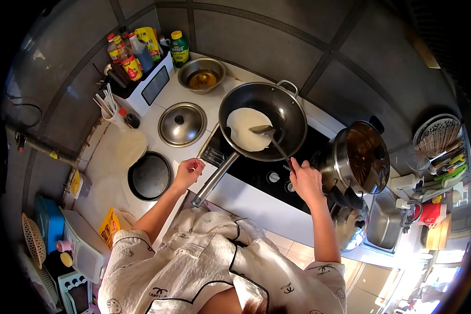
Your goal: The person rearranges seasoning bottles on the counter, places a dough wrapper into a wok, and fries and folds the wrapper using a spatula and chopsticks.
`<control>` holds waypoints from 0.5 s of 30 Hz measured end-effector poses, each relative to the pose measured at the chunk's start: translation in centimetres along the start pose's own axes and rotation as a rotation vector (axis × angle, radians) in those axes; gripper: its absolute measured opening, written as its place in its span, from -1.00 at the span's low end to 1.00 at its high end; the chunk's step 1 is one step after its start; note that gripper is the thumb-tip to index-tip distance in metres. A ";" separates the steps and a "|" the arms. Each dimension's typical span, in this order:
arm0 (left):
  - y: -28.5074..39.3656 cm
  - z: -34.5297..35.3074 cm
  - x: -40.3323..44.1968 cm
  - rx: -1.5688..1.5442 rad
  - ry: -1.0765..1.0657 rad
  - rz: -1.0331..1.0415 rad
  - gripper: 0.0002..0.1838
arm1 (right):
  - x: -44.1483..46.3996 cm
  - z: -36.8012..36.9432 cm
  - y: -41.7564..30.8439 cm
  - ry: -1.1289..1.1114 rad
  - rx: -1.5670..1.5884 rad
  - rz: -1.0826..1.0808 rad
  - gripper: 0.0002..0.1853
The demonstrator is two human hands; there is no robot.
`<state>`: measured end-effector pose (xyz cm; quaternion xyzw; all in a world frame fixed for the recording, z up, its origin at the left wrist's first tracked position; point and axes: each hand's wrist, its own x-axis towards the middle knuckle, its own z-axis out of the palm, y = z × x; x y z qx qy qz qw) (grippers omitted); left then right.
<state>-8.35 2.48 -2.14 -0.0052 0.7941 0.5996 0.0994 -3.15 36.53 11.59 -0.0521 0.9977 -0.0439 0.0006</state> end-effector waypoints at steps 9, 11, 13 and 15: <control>0.3 1.3 -3.2 -0.016 -0.004 -0.111 -0.79 | 2.1 1.0 1.4 -0.016 0.026 -0.035 -0.61; 1.0 2.0 -3.8 -0.022 -0.005 -0.150 -0.74 | 2.4 1.5 1.8 -0.001 0.049 -0.044 -0.60; 1.6 2.5 -4.1 0.034 -0.088 -0.105 -0.65 | 3.6 2.1 1.7 -0.004 0.059 -0.062 -0.60; 1.2 3.0 -4.2 0.017 -0.188 -0.119 -0.64 | 5.0 2.7 1.9 -0.014 0.042 -0.080 -0.59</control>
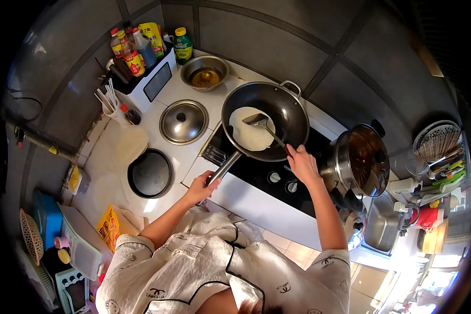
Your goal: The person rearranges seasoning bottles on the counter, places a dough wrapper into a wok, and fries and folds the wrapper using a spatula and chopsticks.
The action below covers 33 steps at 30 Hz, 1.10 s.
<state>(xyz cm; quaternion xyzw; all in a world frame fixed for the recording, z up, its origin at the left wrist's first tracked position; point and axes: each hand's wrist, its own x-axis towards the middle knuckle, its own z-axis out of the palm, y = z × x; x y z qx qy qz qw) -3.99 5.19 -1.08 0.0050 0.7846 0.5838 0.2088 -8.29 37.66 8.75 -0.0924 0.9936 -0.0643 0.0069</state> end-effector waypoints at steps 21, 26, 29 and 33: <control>2.4 -0.8 -0.5 -0.114 -0.162 -0.151 -0.62 | -2.6 2.1 -0.7 0.186 0.024 0.260 -0.61; 2.5 -0.8 -0.5 -0.124 -0.166 -0.157 -0.61 | -2.3 5.3 -4.4 0.168 0.021 0.436 -0.59; 2.1 -0.7 -0.6 -0.064 -0.096 -0.158 -0.62 | -1.8 5.9 -4.9 0.158 0.065 0.493 -0.58; 3.5 0.4 -1.1 0.410 0.511 0.527 -0.66 | -1.6 5.6 -4.3 0.086 0.323 0.468 -0.60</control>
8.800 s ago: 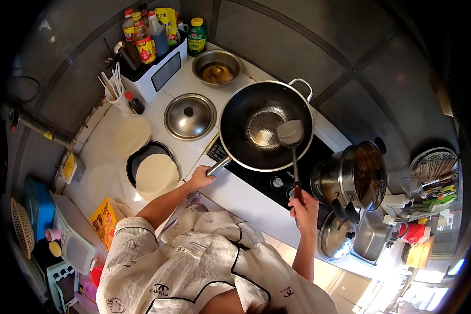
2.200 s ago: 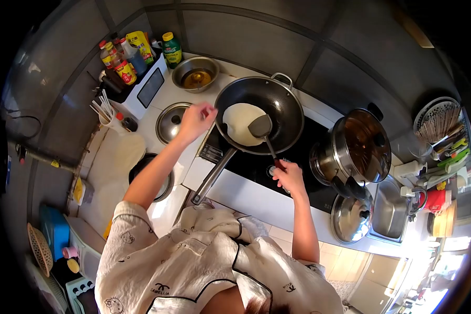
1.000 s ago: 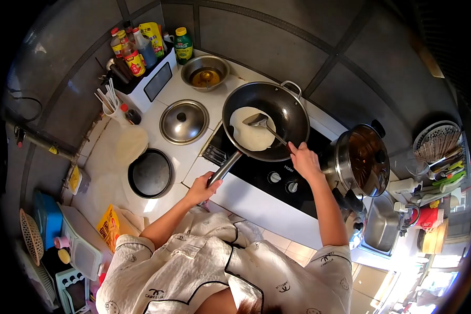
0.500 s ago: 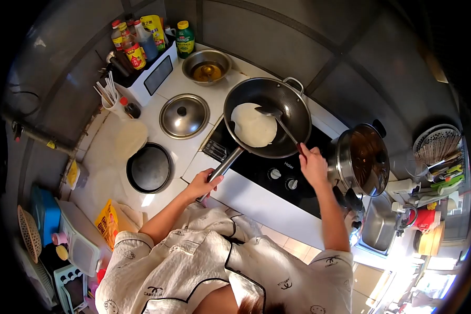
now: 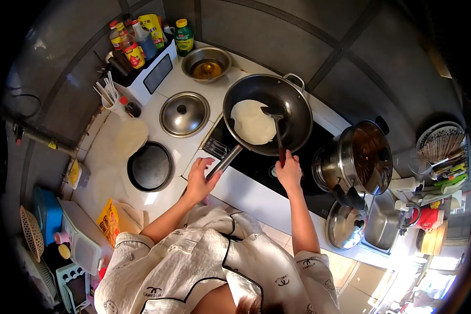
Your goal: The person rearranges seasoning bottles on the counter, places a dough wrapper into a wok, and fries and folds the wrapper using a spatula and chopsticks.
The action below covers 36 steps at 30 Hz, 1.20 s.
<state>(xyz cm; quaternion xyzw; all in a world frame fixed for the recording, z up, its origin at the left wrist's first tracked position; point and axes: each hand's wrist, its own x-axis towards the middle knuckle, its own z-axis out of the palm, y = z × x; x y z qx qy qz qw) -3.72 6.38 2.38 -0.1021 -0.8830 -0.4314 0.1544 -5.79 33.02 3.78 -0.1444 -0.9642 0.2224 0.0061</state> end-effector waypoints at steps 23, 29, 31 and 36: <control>5.2 6.8 1.9 -0.770 -0.502 -0.751 -0.77 | 2.6 13.0 11.3 0.135 0.057 0.221 -0.70; 2.8 5.5 1.3 -0.627 -0.201 -0.329 -0.85 | 0.6 12.0 9.7 0.158 0.107 0.098 -0.67; 2.9 3.9 1.2 -0.631 -0.183 -0.351 -0.87 | 0.8 11.7 9.1 0.110 0.096 0.115 -0.66; 2.0 0.6 1.0 -0.385 -0.032 -0.277 -0.84 | -0.6 9.7 8.5 0.345 0.228 0.209 -0.72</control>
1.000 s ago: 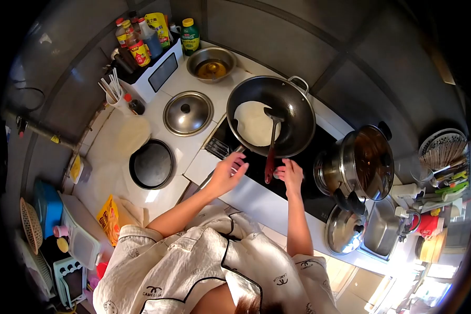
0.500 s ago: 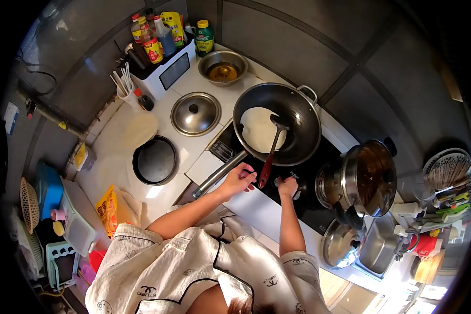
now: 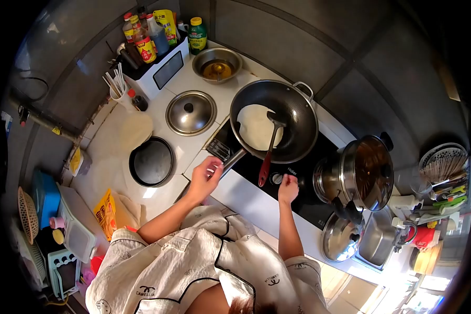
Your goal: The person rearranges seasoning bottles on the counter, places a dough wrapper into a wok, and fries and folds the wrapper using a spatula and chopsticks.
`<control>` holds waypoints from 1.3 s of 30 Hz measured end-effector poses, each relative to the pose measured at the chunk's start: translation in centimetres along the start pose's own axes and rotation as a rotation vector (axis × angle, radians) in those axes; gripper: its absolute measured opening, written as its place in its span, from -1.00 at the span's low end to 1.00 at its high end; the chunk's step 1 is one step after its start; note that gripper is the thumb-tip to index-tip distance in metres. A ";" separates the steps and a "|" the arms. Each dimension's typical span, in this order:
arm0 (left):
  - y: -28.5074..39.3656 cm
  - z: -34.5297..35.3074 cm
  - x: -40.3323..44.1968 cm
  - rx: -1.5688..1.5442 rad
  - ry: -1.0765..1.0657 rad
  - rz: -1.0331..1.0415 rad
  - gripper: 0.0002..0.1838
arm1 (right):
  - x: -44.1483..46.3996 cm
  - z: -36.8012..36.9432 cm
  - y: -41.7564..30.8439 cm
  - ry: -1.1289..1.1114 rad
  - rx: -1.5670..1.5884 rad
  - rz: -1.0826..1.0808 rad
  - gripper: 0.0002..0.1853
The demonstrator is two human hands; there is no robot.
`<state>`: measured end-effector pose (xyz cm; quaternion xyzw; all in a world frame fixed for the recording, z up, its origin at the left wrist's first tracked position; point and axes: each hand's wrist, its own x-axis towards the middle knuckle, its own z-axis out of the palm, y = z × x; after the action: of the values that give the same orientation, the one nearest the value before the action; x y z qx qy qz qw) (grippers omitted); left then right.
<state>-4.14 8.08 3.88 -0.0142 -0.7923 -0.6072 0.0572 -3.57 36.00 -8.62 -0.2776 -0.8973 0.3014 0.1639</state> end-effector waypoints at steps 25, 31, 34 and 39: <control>-6.5 0.2 1.6 0.337 -0.429 -0.436 -0.73 | 1.9 -16.0 -13.3 -0.516 0.471 0.203 -0.58; -10.8 1.3 0.3 0.253 -0.384 -0.386 -0.73 | 0.8 -17.4 -14.1 -0.489 0.522 0.367 -0.69; -11.5 1.7 -0.2 0.240 -0.349 -0.328 -0.73 | 0.9 -19.0 -15.5 -0.542 0.530 0.470 -0.72; -10.5 2.3 -0.5 0.270 -0.309 -0.309 -0.72 | 1.6 -20.3 -17.4 -0.616 0.418 0.529 -0.72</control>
<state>-4.73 7.54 -6.87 0.0223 -0.8584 -0.4880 -0.1566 -2.39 34.49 18.14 -0.3554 -0.7226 0.5760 -0.1409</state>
